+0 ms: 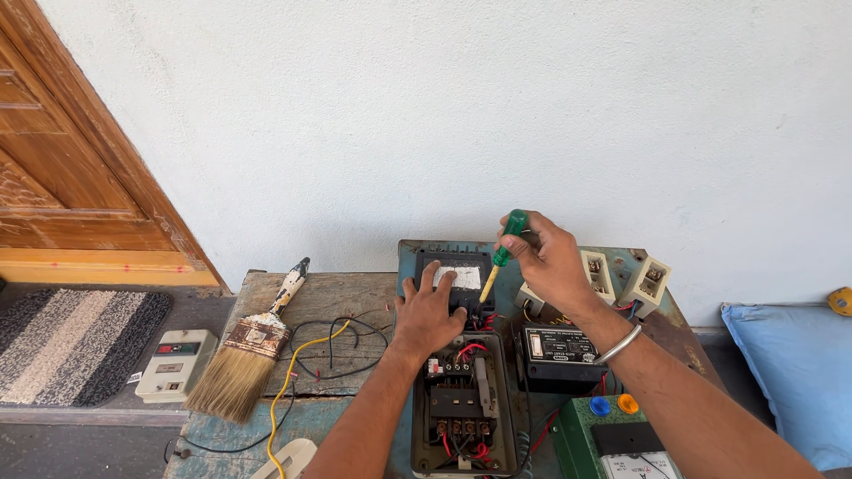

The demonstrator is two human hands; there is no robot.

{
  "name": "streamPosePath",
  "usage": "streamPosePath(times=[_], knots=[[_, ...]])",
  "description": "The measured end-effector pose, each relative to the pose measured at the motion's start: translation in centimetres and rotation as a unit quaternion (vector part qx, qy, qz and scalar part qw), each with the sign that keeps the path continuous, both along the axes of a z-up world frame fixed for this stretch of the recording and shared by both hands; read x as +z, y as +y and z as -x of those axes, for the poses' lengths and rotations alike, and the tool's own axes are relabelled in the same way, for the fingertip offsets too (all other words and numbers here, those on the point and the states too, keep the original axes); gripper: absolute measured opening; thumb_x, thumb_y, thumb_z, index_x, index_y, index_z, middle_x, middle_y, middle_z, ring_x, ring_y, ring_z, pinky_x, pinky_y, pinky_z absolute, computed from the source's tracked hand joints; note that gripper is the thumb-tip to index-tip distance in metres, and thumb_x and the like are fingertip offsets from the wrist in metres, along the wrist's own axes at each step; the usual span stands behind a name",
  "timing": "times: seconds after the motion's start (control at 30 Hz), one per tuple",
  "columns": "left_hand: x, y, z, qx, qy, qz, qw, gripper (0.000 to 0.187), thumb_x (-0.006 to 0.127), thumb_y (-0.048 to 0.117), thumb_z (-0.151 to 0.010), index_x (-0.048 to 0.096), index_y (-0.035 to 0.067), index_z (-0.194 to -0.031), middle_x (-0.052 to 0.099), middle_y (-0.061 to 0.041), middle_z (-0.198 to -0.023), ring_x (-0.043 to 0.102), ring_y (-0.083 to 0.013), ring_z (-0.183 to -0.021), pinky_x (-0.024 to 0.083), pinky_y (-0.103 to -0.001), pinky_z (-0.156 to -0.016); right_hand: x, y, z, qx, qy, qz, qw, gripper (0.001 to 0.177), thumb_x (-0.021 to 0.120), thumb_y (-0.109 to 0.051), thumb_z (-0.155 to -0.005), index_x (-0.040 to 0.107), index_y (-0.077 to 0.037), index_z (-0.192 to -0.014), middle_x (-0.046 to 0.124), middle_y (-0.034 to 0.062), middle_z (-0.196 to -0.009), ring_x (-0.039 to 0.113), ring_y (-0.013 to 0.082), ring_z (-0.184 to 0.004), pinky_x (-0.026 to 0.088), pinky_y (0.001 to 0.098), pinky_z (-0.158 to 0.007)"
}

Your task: The person works on an electrical starter unit, using screwdrivers and pliers to loosen terminal screws, handle wires, and disassemble connections on the panel.

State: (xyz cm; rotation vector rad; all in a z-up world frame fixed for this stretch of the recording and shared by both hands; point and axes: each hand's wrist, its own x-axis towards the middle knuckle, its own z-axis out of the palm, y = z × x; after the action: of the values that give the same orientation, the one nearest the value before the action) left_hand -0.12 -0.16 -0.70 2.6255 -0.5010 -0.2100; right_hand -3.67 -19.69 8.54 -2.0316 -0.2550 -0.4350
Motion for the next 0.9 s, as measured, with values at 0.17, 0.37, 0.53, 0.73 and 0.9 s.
streamPosePath(times=[0.17, 0.37, 0.53, 0.73, 0.9], knots=[[-0.4, -0.1, 0.1, -0.011, -0.039, -0.031, 0.999, 0.072, 0.066, 0.036, -0.09, 0.036, 0.021, -0.154, 0.018, -0.008, -0.164, 0.011, -0.0511, -0.15, 0.014, -0.073, -0.117, 2.0, 0.5, -0.1, 0.063, -0.008, 0.117, 0.991, 0.03, 0.069, -0.023, -0.094, 0.063, 0.0, -0.113, 0.077, 0.0108, -0.092, 0.076, 0.0159, -0.091, 0.06, 0.0336, -0.08], [0.3, 1.1, 0.9, -0.079, -0.193, 0.174, 0.962, 0.039, 0.063, 0.03, -0.091, 0.068, 0.012, -0.125, 0.061, -0.008, -0.141, 0.034, -0.0347, -0.146, 0.026, -0.061, -0.118, 1.5, 1.9, -1.0, -0.127, -0.041, 0.235, 0.963, 0.043, 0.087, -0.036, -0.081, 0.061, -0.001, -0.081, 0.064, 0.008, -0.058, 0.067, 0.0138, -0.051, 0.055, 0.0322, -0.043], [3.3, -1.6, 1.1, -0.091, -0.108, 0.35, 0.926, 0.041, 0.082, 0.028, -0.082, 0.069, 0.001, -0.11, 0.075, -0.013, -0.1, 0.069, -0.0256, -0.096, 0.052, -0.042, -0.085, 0.4, 2.9, -1.5, -0.185, -0.071, 0.242, 0.95, 0.051, 0.084, -0.041, -0.091, 0.058, -0.004, -0.068, 0.05, 0.0031, -0.045, 0.05, 0.0145, -0.037, 0.044, 0.0361, -0.039], [3.3, -2.9, -0.2, -0.072, 0.018, 0.434, 0.898, 0.022, 0.072, 0.013, -0.092, 0.073, 0.0, -0.11, 0.078, -0.01, -0.084, 0.068, -0.0154, -0.07, 0.052, -0.035, -0.066, 4.8, 3.0, 0.3, -0.107, 0.007, 0.252, 0.962, 0.044, 0.084, -0.034, -0.087, 0.061, 0.003, -0.083, 0.066, 0.0174, -0.078, 0.066, 0.0227, -0.061, 0.056, 0.0385, -0.05], [2.8, -2.6, -2.1, -0.176, 0.06, 0.44, 0.879, 0.025, 0.072, 0.013, -0.095, 0.071, -0.001, -0.116, 0.08, -0.009, -0.091, 0.073, -0.0094, -0.086, 0.056, -0.028, -0.081, 6.3, 0.8, 0.9, 0.111, -0.04, 0.129, 0.985, 0.033, 0.068, -0.003, -0.087, 0.069, 0.0, -0.12, 0.076, 0.0157, -0.11, 0.073, 0.0229, -0.101, 0.061, 0.0365, -0.084]])
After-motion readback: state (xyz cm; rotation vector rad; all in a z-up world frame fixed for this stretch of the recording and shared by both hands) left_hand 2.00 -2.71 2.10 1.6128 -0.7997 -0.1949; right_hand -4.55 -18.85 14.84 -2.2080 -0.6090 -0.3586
